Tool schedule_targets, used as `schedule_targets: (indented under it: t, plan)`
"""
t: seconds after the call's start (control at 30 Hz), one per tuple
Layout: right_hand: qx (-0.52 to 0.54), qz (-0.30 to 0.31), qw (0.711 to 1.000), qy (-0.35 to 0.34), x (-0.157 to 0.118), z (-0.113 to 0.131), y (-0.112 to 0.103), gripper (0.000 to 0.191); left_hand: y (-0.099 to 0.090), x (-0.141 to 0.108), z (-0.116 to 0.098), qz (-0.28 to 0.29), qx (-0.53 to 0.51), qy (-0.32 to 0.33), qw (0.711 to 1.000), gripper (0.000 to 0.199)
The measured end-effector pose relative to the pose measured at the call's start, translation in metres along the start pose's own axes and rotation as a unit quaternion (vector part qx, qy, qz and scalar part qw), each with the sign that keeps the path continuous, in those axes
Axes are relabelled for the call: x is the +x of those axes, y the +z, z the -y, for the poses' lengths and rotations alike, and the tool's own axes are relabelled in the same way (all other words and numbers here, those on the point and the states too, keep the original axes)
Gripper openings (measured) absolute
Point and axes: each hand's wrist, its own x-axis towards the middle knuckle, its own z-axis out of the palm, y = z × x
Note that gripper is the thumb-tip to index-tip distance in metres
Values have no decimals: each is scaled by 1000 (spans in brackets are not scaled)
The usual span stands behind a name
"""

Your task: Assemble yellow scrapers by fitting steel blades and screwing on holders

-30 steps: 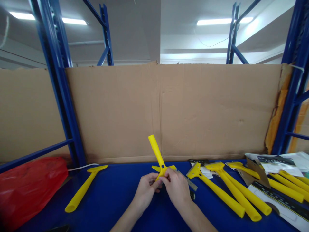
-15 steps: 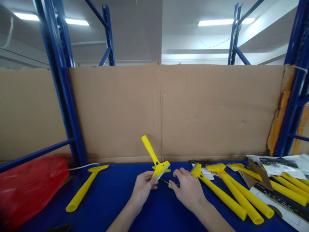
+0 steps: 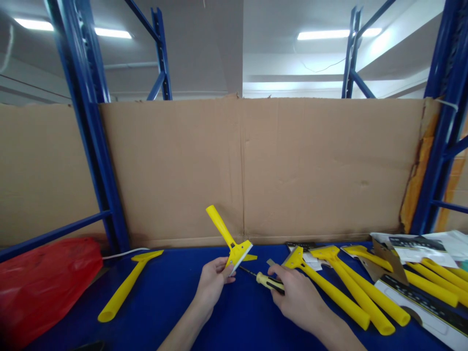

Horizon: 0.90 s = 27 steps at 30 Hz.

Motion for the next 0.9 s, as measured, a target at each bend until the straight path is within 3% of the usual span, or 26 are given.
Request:
schedule_targets:
  t: [0.23, 0.37, 0.53, 0.9]
  plan:
    - [56, -156, 986, -15, 3, 3, -14, 10, -4, 4, 1, -31, 6, 6, 999, 16]
    - [65, -197, 977, -40, 0, 12, -17, 9, -4, 6, 2, -48, 15, 8, 999, 17]
    - [66, -175, 979, -77, -3, 19, -12, 7, -2, 5, 3, -40, 24, 17, 999, 16]
    - [72, -155, 982, -75, -4, 17, -6, 4, -4, 6, 7, -23, 38, 27, 999, 10]
